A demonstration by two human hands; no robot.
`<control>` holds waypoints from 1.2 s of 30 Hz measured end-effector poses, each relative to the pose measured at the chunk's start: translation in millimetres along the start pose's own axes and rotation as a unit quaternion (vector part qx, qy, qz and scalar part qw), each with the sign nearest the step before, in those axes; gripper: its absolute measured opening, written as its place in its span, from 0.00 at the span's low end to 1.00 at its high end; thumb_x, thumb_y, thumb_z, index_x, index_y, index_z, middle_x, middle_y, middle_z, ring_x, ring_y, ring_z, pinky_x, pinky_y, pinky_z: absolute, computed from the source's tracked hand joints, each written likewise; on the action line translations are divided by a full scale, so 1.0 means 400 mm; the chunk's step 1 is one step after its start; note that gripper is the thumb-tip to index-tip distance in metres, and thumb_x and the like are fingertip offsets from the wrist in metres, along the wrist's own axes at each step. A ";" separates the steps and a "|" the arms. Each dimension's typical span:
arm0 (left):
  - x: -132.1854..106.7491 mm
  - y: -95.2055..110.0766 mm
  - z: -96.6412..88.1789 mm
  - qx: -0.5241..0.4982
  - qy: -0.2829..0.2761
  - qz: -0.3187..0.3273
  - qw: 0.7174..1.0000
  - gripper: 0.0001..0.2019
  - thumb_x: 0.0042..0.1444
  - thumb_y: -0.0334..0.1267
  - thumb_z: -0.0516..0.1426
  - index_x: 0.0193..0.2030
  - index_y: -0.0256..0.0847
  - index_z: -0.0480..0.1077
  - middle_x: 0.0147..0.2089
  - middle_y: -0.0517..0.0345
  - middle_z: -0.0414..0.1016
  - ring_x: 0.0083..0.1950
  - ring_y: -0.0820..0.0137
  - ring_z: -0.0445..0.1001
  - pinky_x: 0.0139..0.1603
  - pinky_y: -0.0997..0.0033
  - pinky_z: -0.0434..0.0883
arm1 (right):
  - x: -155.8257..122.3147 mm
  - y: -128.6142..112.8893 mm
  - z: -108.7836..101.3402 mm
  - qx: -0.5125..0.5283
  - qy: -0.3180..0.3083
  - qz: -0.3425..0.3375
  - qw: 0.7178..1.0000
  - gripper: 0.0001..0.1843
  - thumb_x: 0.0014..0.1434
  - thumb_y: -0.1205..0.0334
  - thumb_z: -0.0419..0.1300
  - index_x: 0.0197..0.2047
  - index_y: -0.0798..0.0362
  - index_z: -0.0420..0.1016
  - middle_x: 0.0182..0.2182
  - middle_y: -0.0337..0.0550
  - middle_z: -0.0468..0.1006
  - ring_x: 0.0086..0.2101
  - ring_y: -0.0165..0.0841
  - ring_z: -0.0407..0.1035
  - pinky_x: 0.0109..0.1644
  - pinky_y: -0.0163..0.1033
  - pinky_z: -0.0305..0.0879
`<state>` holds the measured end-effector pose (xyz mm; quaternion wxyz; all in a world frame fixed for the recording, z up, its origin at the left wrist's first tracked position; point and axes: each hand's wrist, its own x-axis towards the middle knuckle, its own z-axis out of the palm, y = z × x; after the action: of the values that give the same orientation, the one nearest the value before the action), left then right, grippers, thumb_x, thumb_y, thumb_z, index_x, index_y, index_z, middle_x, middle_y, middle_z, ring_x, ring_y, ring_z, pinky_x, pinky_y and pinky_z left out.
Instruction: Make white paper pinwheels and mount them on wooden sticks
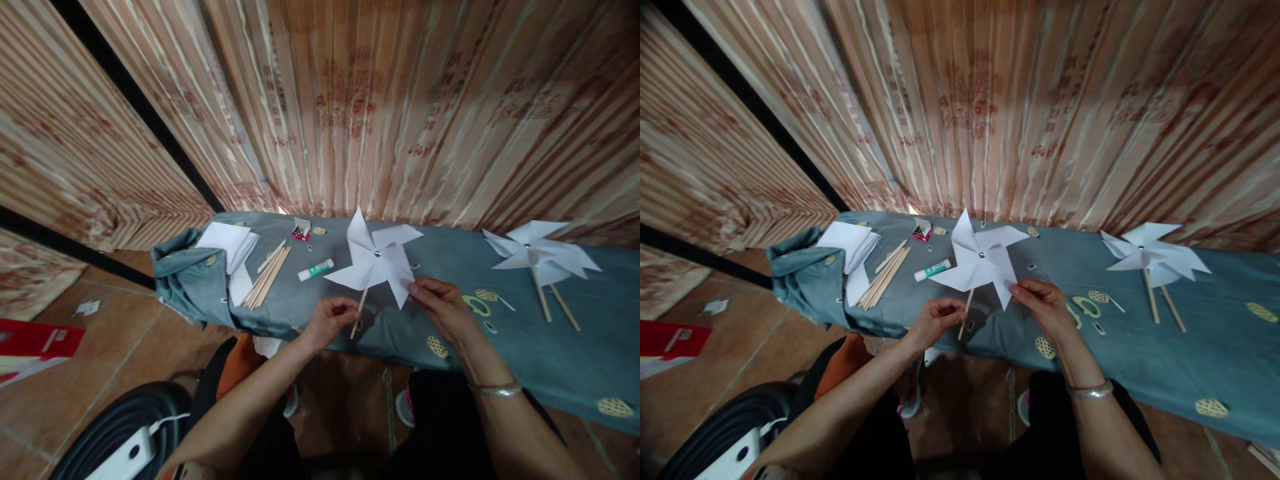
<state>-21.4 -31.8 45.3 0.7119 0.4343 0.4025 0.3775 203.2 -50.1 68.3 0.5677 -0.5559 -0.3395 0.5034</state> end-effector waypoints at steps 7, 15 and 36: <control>0.001 -0.004 0.002 0.003 0.008 -0.009 1.000 0.20 0.31 0.48 0.74 0.27 0.36 0.78 0.25 0.59 0.75 0.28 0.75 0.68 0.34 0.73 0.65 | -0.005 0.010 0.021 -0.025 -0.038 0.011 0.999 0.23 0.29 0.42 0.78 0.24 0.49 0.84 0.22 0.40 0.81 0.23 0.31 0.69 0.31 0.38 0.67; 0.017 0.000 0.016 -0.014 0.021 0.007 1.000 0.20 0.31 0.49 0.74 0.27 0.37 0.79 0.25 0.60 0.73 0.28 0.75 0.66 0.33 0.73 0.63 | -0.005 0.042 0.026 0.044 -0.065 0.003 0.997 0.24 0.46 0.34 0.68 0.23 0.48 0.82 0.24 0.43 0.82 0.26 0.33 0.72 0.32 0.39 0.71; 0.033 -0.019 0.120 -0.039 -0.049 -0.008 0.998 0.22 0.33 0.52 0.73 0.31 0.37 0.80 0.29 0.57 0.77 0.31 0.72 0.70 0.38 0.70 0.67 | -0.048 0.030 0.061 -0.017 0.088 -0.053 0.995 0.15 0.37 0.47 0.74 0.24 0.48 0.83 0.24 0.43 0.83 0.31 0.41 0.75 0.42 0.48 0.70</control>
<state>28.4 -37.7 49.4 0.7502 0.4211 0.3555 0.3655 172.8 -62.7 63.8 0.6117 -0.5887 -0.3257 0.4163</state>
